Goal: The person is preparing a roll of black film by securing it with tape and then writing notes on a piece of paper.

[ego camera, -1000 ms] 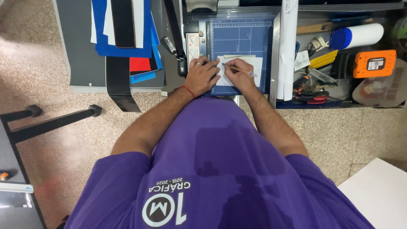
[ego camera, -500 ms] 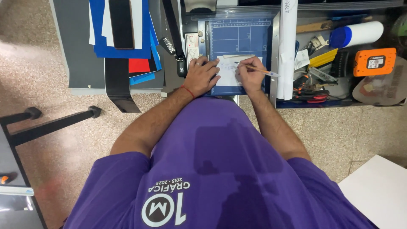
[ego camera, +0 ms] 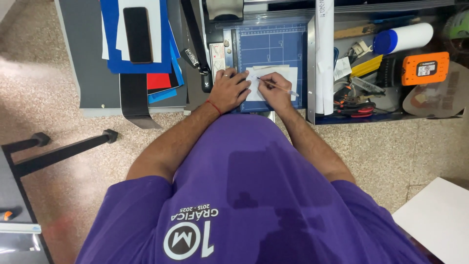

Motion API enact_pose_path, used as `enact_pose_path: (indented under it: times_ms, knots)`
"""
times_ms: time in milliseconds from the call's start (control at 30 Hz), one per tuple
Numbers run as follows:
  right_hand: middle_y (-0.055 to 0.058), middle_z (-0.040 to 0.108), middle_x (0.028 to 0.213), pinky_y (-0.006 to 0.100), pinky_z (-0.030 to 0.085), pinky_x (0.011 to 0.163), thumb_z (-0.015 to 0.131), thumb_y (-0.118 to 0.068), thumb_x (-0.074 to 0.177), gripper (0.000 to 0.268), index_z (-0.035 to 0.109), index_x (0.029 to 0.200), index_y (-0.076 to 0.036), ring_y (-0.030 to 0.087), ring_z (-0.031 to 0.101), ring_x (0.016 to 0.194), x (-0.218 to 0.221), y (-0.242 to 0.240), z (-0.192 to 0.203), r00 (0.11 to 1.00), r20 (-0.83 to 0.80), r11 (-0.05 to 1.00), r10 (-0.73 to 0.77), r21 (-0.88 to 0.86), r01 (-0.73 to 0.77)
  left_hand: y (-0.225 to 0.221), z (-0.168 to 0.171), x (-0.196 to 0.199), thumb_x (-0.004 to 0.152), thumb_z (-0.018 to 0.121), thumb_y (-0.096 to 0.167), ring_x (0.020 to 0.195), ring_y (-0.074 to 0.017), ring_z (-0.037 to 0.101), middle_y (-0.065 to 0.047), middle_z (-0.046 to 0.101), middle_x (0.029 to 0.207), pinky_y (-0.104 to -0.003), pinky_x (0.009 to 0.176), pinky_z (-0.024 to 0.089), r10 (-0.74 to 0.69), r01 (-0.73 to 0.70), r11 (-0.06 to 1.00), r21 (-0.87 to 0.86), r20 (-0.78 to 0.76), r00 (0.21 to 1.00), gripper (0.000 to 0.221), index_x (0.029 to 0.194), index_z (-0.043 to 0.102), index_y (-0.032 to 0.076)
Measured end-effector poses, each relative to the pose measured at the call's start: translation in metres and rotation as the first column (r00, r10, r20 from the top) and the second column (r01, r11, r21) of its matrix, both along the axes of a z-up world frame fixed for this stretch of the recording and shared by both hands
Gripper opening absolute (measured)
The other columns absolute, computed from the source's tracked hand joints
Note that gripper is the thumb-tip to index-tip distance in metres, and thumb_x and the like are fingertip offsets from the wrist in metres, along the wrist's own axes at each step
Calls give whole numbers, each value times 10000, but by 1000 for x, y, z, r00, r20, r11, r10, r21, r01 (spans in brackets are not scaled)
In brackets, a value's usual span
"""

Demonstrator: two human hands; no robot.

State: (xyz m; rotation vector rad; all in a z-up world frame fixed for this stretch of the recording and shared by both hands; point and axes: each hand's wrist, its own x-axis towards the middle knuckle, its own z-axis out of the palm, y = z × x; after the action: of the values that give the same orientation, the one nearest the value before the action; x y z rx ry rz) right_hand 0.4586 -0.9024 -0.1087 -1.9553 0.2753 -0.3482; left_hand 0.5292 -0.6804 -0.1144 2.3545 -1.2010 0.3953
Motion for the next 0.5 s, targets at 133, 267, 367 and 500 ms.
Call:
enact_pose_path:
  times_ms: [133,267,367,500]
  knots:
    - [161,803,787,370,612,591,876,-39,881,148,898,1021,-81,247,771,674,1,0,-4,1000,8,999,-17,-28,17,-1,8,0,1109,666,496,1216,-279,607,23,757,1325,-501,1018,410,0,0,1000,0,1,1000,249,1209,788,303]
    - [170,791,794,380,621,606,867,-40,903,124,887,1017,-88,297,797,712,1,0,2,1000,20,998,10,-69,-8,0,9,-1,1090,674,494,1236,-280,617,28,755,1343,-510,1033,421,-6,6,1000,27,-18,1000,274,1277,766,315]
    - [176,780,794,396,627,607,866,-39,912,111,881,1013,-82,324,799,720,1,1,12,999,39,996,27,-80,-24,0,9,1,1088,671,500,1242,-279,618,31,754,1344,-509,1034,424,-4,5,999,32,-27,1000,289,1289,762,314]
    - [172,765,787,400,627,610,873,-51,910,85,875,990,-79,334,799,728,1,0,8,998,45,996,33,-84,-29,0,9,-1,1088,679,503,1255,-285,609,29,749,1350,-518,1042,423,0,2,999,47,-43,999,300,1304,760,311]
